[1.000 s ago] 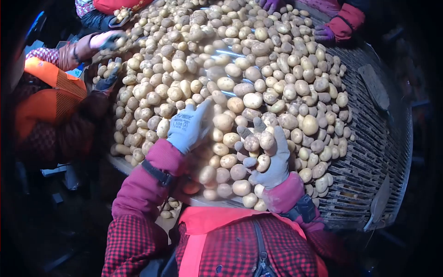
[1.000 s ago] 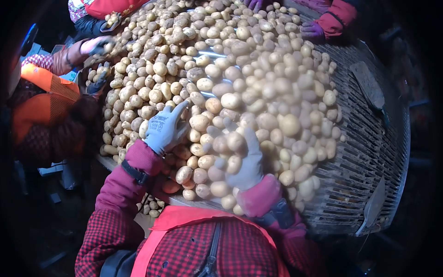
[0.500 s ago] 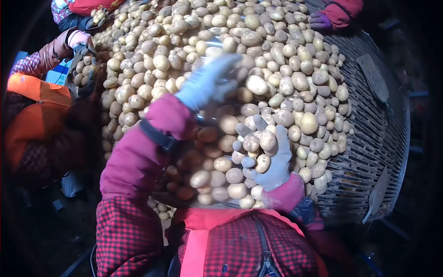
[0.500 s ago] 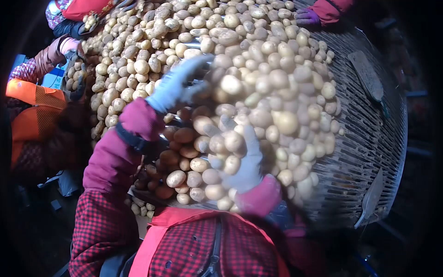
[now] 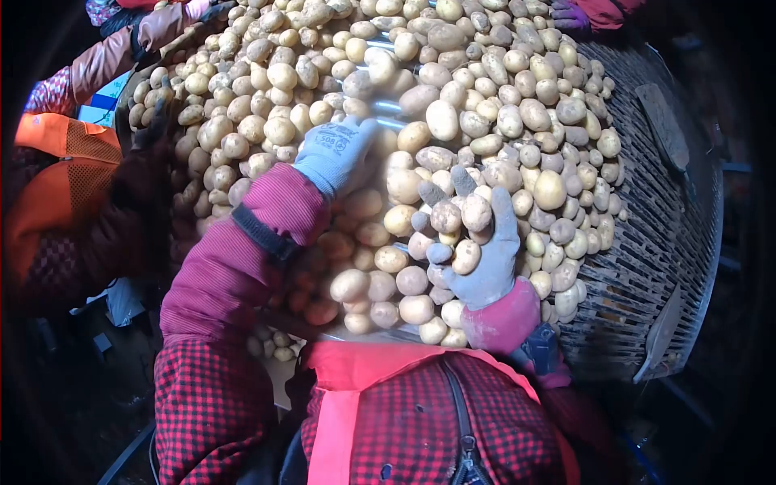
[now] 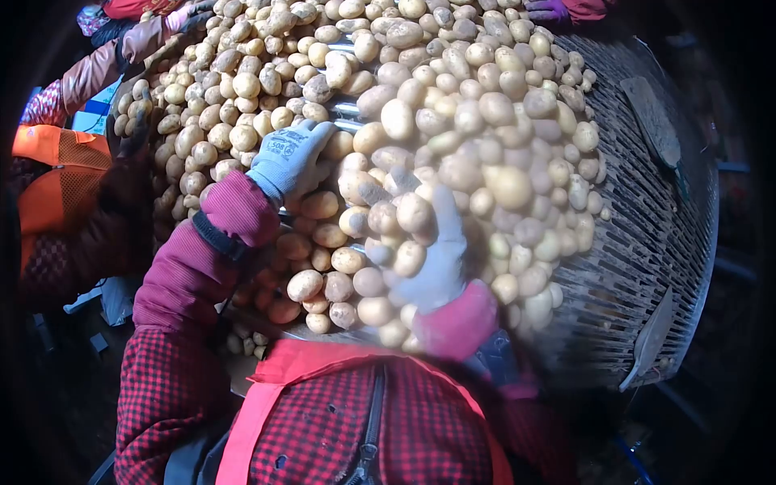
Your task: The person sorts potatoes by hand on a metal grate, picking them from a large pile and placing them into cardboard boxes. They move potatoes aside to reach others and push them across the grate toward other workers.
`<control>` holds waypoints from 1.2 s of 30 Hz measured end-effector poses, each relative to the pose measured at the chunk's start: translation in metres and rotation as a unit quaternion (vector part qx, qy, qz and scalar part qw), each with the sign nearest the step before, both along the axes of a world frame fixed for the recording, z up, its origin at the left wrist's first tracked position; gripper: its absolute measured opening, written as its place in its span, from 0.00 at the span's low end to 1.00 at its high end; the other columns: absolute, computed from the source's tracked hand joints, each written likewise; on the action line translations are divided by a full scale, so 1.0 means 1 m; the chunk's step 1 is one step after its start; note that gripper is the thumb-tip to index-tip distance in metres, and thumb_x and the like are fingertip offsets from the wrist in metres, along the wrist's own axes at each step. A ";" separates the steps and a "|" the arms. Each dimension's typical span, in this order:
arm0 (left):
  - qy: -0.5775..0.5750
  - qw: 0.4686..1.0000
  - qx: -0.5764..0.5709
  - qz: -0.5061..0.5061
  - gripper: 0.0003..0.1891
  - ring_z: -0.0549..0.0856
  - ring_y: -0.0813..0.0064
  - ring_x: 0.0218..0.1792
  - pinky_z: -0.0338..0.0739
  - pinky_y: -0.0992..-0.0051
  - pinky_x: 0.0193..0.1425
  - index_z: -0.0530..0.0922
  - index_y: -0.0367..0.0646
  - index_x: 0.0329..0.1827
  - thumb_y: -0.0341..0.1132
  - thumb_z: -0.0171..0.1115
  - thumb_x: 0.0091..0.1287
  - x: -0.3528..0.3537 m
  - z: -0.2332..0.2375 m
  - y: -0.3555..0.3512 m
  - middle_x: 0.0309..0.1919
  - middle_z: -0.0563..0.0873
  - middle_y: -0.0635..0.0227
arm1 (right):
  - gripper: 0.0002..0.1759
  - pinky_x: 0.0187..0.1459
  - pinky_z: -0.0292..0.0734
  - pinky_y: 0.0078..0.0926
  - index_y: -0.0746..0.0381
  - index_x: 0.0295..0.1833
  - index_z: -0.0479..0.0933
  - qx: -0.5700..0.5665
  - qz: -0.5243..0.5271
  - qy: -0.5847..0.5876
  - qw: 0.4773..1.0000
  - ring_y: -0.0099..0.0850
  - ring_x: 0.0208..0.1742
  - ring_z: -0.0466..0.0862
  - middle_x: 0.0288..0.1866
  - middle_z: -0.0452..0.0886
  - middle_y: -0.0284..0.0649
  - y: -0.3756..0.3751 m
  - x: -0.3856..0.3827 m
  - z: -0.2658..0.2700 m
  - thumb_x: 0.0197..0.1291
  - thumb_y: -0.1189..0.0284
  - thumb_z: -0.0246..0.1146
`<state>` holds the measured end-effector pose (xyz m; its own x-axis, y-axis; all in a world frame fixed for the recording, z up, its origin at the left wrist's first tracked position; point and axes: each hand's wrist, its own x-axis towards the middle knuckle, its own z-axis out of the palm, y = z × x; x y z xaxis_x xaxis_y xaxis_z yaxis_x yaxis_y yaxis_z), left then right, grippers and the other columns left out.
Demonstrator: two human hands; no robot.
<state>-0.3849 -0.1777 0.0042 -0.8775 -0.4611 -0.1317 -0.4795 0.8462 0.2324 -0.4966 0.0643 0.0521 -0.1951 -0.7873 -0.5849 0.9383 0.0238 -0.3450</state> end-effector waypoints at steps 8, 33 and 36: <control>0.069 0.996 0.043 0.039 0.25 0.87 0.52 0.54 0.82 0.56 0.57 0.81 0.52 0.63 0.31 0.70 0.60 0.016 -0.001 -0.001 0.50 0.87 0.58 | 0.29 0.45 0.81 0.30 0.45 0.76 0.72 -0.032 -0.044 0.131 0.990 0.30 0.53 0.83 0.57 0.81 0.28 0.002 0.013 0.002 0.79 0.43 0.50; 0.542 0.779 0.275 0.155 0.21 0.86 0.54 0.56 0.78 0.60 0.65 0.78 0.36 0.69 0.36 0.57 0.77 0.182 0.050 0.168 0.57 0.86 0.50 | 0.29 0.44 0.77 0.26 0.49 0.73 0.70 -0.111 0.215 0.067 0.968 0.28 0.49 0.78 0.49 0.77 0.33 -0.006 0.137 0.022 0.76 0.45 0.53; 0.505 0.824 0.189 0.174 0.22 0.86 0.51 0.57 0.78 0.58 0.65 0.78 0.35 0.69 0.38 0.57 0.78 0.212 0.057 0.176 0.57 0.86 0.49 | 0.28 0.43 0.79 0.27 0.51 0.68 0.73 -0.133 0.249 0.114 0.952 0.30 0.48 0.81 0.49 0.80 0.35 -0.007 0.156 0.018 0.78 0.43 0.51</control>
